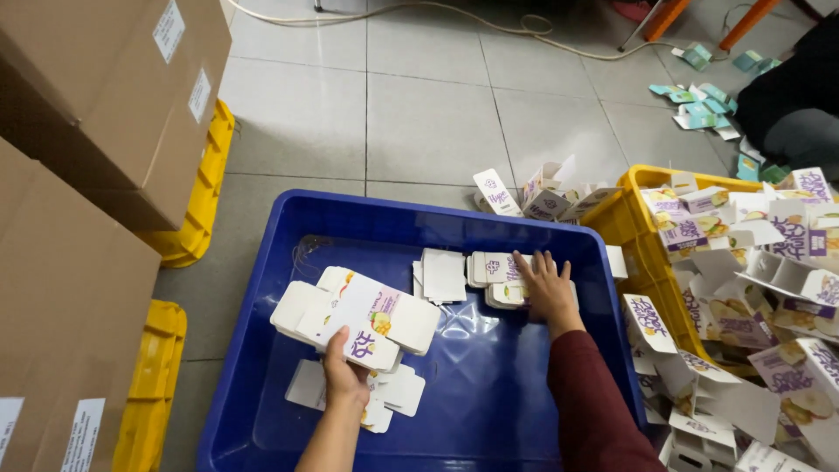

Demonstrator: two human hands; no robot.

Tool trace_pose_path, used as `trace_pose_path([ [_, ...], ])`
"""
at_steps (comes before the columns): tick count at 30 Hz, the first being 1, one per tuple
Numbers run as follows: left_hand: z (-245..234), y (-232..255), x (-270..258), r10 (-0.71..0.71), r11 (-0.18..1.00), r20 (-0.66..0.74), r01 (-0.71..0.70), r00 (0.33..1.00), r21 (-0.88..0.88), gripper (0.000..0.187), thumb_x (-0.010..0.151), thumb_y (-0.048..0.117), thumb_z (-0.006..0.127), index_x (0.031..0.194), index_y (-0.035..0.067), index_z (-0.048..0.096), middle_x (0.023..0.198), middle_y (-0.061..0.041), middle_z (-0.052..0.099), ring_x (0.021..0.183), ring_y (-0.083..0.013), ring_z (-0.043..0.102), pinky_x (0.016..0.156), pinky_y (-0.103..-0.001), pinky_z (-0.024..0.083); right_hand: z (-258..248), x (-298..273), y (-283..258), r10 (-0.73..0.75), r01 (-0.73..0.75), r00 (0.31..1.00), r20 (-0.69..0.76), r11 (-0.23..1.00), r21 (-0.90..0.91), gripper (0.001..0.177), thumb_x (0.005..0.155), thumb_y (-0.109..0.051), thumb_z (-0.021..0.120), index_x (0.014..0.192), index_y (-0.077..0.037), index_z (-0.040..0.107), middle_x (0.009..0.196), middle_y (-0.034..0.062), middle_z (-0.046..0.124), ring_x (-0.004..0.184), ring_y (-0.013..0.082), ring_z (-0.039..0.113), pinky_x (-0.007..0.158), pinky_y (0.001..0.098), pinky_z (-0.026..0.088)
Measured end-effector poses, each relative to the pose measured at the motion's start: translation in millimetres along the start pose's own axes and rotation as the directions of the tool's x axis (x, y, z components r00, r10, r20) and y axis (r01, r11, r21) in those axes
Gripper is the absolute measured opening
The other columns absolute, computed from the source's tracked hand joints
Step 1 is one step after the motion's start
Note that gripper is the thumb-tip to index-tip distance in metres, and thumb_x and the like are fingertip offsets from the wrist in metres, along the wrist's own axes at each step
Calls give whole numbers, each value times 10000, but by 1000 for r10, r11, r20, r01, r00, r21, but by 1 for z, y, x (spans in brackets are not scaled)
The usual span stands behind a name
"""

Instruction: Folding flat cardboard templates into small boxes and organizing them in a bin.

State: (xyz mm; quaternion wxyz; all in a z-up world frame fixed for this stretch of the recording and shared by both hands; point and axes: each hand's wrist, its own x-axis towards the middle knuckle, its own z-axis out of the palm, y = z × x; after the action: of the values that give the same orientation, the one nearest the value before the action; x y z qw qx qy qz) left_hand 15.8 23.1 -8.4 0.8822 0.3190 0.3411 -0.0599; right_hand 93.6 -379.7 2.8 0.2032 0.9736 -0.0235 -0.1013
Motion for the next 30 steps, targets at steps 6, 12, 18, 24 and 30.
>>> trace_pose_path([
  [6,-1,-1,0,43,999,7,-43,999,29,614,869,334,555,1364,-28,542,1093,-174,649,896,-250,659,701,-258,490,-14,-13,-7,45,-39,998,-38,991,129,1221,592,-132,846,1623,-283,210,1444,245,406,1211,392,485,904,444,580],
  [12,2,5,-4,40,999,-56,-40,998,-5,682,877,400,522,1443,21,473,1153,-177,646,949,-253,678,693,-234,483,-2,-52,-2,58,-50,998,-15,946,320,1473,372,-92,947,1628,-282,202,1447,207,462,1236,467,494,1004,475,541],
  [18,3,8,-7,83,993,-19,-85,996,-78,757,858,374,493,1513,22,352,1272,-183,562,1164,-297,619,917,-323,496,-68,-155,-53,-54,44,999,9,896,443,1465,326,-108,961,1602,-215,250,1487,190,426,1219,385,524,970,437,569],
  [24,-22,-6,18,295,930,213,-228,931,-289,859,793,366,496,1580,63,327,1411,-176,540,1223,-319,561,1016,-426,437,-107,-178,-168,-332,245,938,100,839,486,1262,554,-6,843,1629,-86,187,1436,302,344,1269,506,338,1108,541,363],
  [30,-20,1,10,337,910,350,-207,874,-360,857,804,380,495,1594,91,336,1428,-176,533,1253,-324,545,1038,-467,429,-170,-174,-195,-544,158,804,240,585,796,1412,476,-363,912,1608,-46,129,1681,226,52,1547,427,-74,1217,623,111],
])
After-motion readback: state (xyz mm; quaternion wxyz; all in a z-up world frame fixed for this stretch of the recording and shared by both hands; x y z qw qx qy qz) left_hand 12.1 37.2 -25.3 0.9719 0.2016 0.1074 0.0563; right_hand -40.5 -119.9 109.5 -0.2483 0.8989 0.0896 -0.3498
